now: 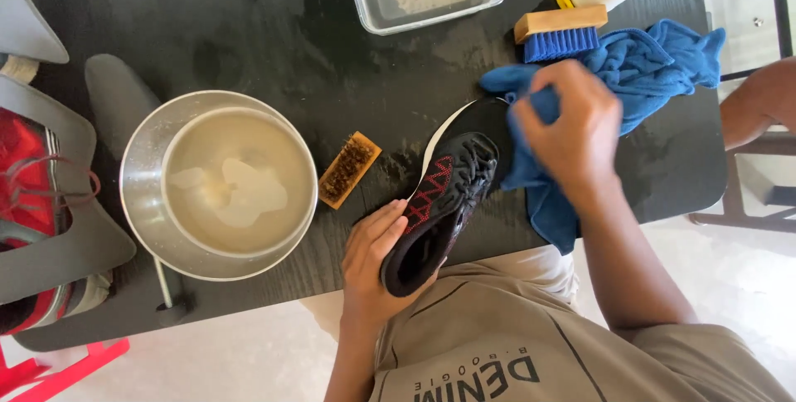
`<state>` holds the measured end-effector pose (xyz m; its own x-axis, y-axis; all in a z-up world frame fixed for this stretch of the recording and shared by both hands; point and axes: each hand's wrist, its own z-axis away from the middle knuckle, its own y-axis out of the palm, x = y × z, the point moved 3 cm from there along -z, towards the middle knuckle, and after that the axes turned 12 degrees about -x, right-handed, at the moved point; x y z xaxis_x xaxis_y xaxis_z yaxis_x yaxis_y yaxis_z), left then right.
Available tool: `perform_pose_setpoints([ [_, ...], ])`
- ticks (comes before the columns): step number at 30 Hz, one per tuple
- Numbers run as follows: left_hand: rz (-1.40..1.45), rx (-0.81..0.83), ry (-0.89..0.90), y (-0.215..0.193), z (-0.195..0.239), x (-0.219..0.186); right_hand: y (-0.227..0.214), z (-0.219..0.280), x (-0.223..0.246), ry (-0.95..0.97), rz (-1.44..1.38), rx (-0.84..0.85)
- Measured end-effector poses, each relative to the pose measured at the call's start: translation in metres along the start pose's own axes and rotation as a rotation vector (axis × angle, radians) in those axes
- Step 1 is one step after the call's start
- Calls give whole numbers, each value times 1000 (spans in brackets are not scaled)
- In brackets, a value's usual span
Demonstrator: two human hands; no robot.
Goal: The person cleans a black sneaker with red accents using a blue cloth and a brush. They wipe the shoe's exterior and interior, place it on a stand, and then proceed to tie the laces.
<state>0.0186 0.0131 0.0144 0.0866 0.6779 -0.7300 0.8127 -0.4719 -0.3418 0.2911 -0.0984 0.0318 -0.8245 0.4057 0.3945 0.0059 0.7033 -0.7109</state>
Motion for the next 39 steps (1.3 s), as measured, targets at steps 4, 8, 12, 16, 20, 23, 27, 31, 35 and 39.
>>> perform_pose_setpoints([
  [4, 0, -2, -97, -3, 0, -1, -20, 12, -31, 183, -87, -80],
  [8, 99, -12, -268, -5, 3, 2, -50, 22, -19, 556, -264, -262],
  [12, 146, -78, -400, -4, 2, 3, -52, 28, 13, 771, -664, -303],
  [16, 296, -163, -494, -7, 4, 18, -23, 49, 48, 246, -654, -218],
  [20, 260, -212, -505, -6, -7, 14, -11, 50, 82, -46, -418, -186],
  [23, 229, -272, -537, -4, -5, 8, -9, 58, 89, -73, -384, -299],
  [27, 242, -330, -580, 1, -8, 14, 9, 102, 79, -208, -636, -242],
  [31, 226, -301, -544, 3, -14, 7, -1, 82, 119, -396, -558, -217],
  [35, 231, -334, -556, 4, -13, 6, 3, 69, 86, -436, -430, -285],
  [39, 235, -347, -555, 6, -13, 6, -9, 46, 53, -94, -219, -355],
])
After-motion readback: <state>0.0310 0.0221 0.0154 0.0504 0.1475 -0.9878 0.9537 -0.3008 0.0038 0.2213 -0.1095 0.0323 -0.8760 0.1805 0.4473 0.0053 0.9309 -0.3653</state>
